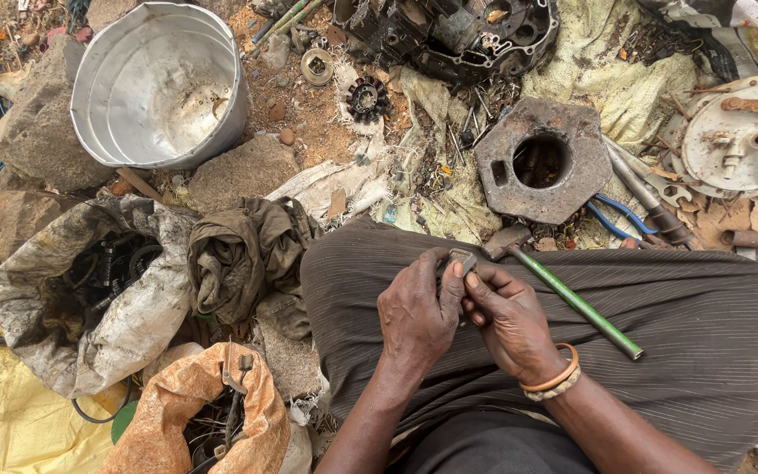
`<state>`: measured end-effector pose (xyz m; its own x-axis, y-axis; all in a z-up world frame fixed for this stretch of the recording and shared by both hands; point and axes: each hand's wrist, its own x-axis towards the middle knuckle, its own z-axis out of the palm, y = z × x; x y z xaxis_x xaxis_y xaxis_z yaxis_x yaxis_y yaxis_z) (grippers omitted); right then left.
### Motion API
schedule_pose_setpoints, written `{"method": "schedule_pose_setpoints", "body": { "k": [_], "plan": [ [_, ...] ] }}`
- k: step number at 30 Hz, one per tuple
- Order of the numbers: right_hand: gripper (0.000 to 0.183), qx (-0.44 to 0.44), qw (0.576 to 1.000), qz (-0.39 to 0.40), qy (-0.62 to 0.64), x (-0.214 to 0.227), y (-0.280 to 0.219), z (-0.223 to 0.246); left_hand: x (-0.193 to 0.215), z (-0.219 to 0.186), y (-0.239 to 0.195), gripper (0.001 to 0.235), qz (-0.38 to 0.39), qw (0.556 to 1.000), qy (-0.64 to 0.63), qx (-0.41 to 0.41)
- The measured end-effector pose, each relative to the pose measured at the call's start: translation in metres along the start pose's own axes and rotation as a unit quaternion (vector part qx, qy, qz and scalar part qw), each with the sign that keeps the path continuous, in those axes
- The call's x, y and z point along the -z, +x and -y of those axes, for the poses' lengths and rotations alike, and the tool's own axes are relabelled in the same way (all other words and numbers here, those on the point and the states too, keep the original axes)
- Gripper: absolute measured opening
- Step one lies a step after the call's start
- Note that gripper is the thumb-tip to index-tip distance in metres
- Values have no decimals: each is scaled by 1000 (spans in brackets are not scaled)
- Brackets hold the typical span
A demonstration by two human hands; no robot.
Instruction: The person is sitting on the ground and repairing a metal engine part. They use a screwdriver to pry out small cylindrical components from the part, then use a hammer and a metal rod to tap them out. Finally, they use a small file to clean the edges of the removed components.
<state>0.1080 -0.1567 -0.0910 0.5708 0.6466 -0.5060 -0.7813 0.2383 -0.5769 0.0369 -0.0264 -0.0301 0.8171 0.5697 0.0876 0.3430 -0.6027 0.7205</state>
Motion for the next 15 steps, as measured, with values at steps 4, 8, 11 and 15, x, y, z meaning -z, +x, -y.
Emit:
{"method": "schedule_pose_setpoints", "body": {
  "k": [4,8,11,15],
  "plan": [
    [18,-9,999,18,-30,10,3,4,1,4,1,42,7,1000,7,11],
    [23,-8,977,-34,-210,32,20,24,8,10,-1,43,-22,999,-31,39],
    [23,-88,833,-39,-545,39,20,25,14,13,1,43,-4,995,-67,71],
    [30,-2,725,78,-685,40,2,12,20,13,-5,43,-16,993,-86,77]
  ]
}}
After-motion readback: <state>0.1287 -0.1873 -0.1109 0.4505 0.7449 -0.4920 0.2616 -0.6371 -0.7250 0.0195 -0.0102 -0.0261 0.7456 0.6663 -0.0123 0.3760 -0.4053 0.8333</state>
